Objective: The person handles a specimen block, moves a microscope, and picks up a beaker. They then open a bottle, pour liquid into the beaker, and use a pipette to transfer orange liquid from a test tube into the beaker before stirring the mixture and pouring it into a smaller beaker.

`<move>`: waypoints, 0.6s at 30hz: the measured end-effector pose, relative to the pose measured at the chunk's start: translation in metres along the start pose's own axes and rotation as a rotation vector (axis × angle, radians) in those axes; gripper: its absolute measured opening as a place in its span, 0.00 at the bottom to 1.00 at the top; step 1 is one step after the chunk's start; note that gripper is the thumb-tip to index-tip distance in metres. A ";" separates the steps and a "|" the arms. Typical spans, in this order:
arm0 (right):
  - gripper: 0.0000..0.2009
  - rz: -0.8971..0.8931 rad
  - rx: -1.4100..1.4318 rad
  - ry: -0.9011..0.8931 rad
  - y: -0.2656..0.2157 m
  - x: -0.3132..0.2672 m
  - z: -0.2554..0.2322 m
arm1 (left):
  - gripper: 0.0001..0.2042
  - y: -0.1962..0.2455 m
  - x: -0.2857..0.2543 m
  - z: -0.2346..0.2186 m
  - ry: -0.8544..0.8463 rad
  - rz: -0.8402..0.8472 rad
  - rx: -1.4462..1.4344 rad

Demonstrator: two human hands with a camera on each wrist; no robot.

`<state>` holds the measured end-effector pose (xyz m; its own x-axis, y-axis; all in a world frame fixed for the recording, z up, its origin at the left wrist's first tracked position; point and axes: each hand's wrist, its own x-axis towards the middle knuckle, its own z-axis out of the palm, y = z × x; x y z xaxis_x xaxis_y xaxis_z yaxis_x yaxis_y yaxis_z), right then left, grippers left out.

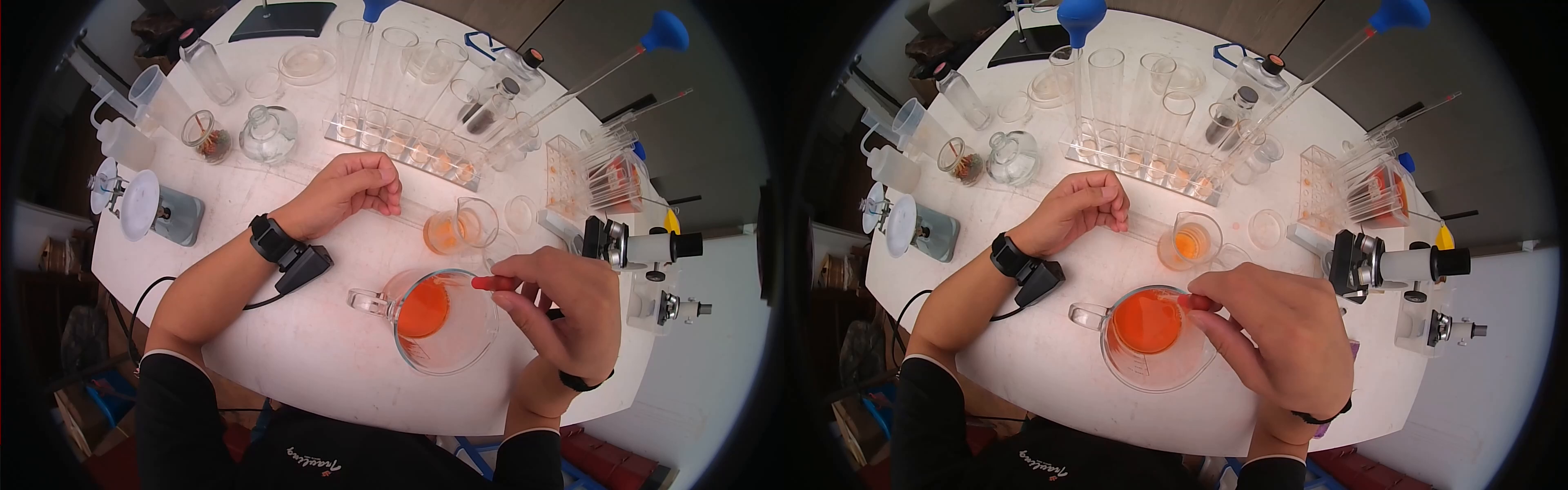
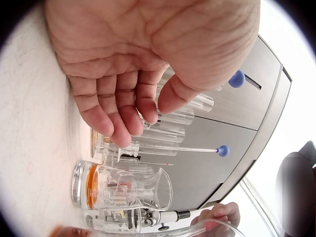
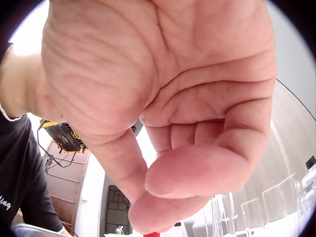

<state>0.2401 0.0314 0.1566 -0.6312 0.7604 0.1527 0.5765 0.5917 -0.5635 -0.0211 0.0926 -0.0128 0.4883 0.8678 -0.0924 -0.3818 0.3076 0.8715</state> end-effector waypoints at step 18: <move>0.09 -0.024 -0.044 -0.024 0.000 0.002 -0.004 | 0.10 0.000 0.000 -0.001 -0.007 -0.006 0.000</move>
<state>0.2410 0.0337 0.1598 -0.6572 0.7395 0.1458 0.5831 0.6213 -0.5234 -0.0216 0.0931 -0.0127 0.4957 0.8634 -0.0942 -0.3789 0.3126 0.8710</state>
